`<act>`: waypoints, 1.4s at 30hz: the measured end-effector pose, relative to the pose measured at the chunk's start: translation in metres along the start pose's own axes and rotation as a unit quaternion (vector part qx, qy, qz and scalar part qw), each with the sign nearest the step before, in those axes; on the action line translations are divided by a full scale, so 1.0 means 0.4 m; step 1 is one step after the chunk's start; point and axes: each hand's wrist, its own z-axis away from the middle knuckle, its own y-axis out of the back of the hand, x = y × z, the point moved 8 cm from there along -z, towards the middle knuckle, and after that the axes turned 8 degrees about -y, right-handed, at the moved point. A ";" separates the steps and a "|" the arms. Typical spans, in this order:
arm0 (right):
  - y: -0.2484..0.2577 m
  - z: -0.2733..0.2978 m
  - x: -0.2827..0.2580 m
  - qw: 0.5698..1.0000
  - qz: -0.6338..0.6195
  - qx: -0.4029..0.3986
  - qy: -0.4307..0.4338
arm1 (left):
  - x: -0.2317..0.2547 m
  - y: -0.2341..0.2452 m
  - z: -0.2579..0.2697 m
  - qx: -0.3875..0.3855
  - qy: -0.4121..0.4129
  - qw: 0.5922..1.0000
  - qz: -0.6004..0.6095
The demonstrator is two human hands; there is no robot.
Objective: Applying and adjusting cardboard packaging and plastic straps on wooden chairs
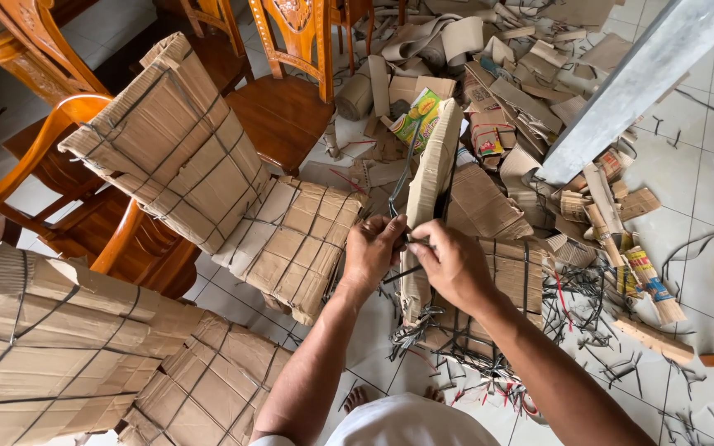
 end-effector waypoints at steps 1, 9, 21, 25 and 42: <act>0.012 0.000 -0.020 1.000 0.000 0.002 -0.002 | 0.009 -0.005 0.000 -0.002 0.001 1.000 -0.001; -0.011 0.015 -0.052 0.975 0.145 0.028 0.164 | 0.018 -0.006 0.006 0.004 0.045 0.998 0.051; 0.013 -0.019 -0.076 0.988 0.040 -0.144 0.034 | 0.072 0.009 0.021 -0.067 -0.036 0.994 0.078; 0.032 -0.031 -0.080 0.981 -0.041 -0.180 -0.059 | 0.027 0.006 0.047 -0.170 -0.092 0.977 0.094; 0.038 0.021 -0.003 0.982 0.119 -0.145 -0.005 | 0.026 0.008 0.135 -0.095 -0.118 0.987 -0.063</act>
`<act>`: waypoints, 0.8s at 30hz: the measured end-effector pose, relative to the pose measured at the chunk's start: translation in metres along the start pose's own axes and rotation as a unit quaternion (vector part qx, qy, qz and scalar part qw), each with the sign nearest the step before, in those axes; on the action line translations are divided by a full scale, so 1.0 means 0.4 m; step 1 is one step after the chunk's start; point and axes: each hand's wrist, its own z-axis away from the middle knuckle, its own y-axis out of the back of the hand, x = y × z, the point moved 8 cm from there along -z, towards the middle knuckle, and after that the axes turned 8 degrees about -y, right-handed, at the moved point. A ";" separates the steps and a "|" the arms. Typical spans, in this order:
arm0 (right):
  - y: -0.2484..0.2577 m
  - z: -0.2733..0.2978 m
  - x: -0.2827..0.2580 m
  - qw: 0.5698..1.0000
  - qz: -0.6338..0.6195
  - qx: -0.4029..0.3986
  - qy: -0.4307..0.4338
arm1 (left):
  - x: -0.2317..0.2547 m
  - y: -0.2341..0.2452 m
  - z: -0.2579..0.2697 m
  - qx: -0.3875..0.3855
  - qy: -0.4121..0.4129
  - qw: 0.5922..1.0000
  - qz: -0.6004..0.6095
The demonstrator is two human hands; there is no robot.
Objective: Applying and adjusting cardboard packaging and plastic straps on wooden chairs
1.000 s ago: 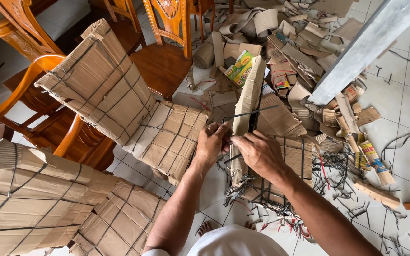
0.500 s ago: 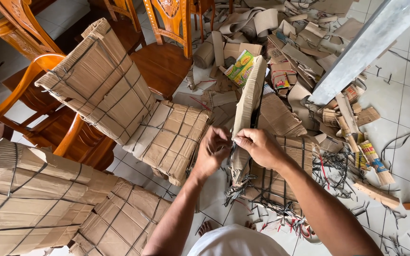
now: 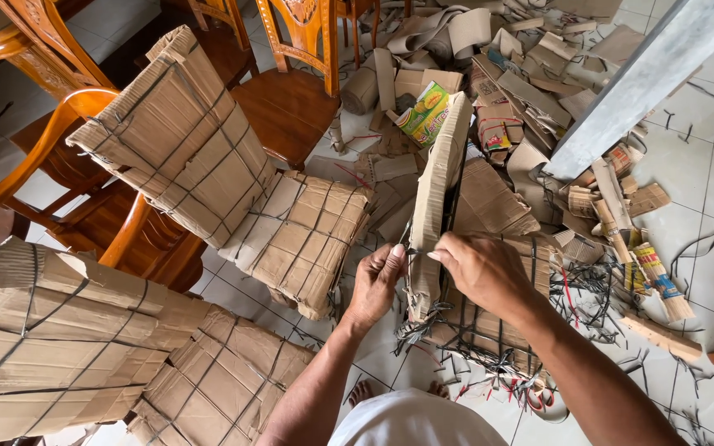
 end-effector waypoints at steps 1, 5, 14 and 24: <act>0.002 0.008 0.020 1.000 0.001 -0.001 -0.001 | -0.010 0.004 0.000 0.000 0.001 1.000 0.001; -0.002 0.031 0.124 1.000 -0.013 0.023 -0.004 | -0.075 0.057 0.007 0.047 -0.001 0.999 -0.009; 0.006 0.060 0.169 0.948 -0.301 0.084 -0.068 | 0.019 0.048 -0.022 0.119 0.017 0.983 0.138; -0.001 -0.055 0.006 0.712 -0.700 0.048 -0.008 | 0.056 -0.060 -0.136 0.130 0.029 0.921 0.365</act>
